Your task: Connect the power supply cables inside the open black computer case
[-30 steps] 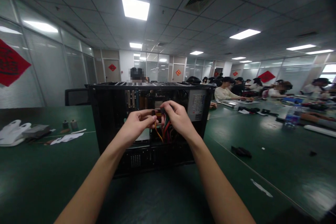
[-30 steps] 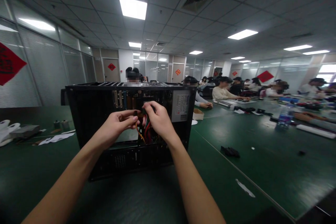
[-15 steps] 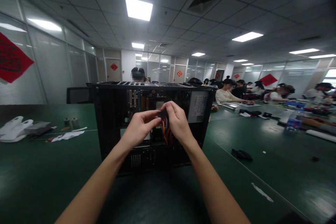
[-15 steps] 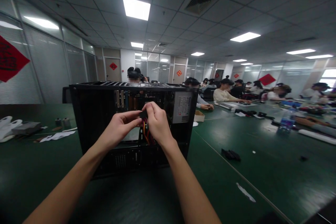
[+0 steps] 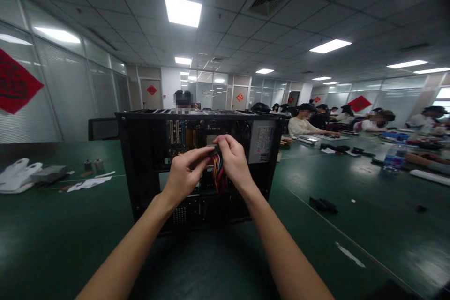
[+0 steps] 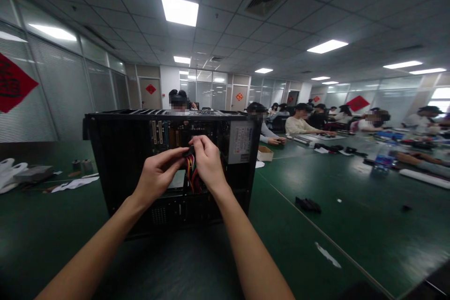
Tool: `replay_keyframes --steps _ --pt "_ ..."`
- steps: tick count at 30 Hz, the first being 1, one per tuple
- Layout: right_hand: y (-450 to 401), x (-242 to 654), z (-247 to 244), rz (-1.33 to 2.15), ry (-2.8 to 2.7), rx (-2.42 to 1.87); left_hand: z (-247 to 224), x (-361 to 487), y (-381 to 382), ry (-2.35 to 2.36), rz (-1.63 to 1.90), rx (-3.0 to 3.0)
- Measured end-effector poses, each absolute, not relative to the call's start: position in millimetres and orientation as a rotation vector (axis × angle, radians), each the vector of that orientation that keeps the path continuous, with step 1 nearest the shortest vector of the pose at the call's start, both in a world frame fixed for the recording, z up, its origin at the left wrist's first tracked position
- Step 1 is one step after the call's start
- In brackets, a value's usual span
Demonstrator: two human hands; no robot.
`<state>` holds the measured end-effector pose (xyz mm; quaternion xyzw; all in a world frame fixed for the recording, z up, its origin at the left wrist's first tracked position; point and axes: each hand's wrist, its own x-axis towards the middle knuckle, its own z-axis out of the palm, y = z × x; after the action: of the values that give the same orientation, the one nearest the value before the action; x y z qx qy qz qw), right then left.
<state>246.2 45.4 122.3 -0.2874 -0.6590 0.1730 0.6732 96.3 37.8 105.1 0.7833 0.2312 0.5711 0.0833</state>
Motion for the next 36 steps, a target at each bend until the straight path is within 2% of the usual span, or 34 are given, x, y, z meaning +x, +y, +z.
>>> replay_keyframes --steps 7,13,17,23,28,36 --pt "45 250 116 0.494 -1.635 -0.765 105 79 49 0.688 1.787 2.860" --pt "51 257 103 -0.209 -2.069 -0.691 104 63 62 0.960 1.596 2.906" --pt "68 262 89 -0.378 -2.244 -0.956 97 64 73 0.938 1.499 2.863" --pt "88 285 70 -0.371 -2.240 -1.379 63 78 94 1.118 1.322 2.815" --pt "102 298 59 -0.218 -2.176 -1.387 60 88 117 1.360 0.808 2.900" --pt "109 296 52 -0.131 -2.154 -1.372 65 91 140 1.356 0.667 2.966"
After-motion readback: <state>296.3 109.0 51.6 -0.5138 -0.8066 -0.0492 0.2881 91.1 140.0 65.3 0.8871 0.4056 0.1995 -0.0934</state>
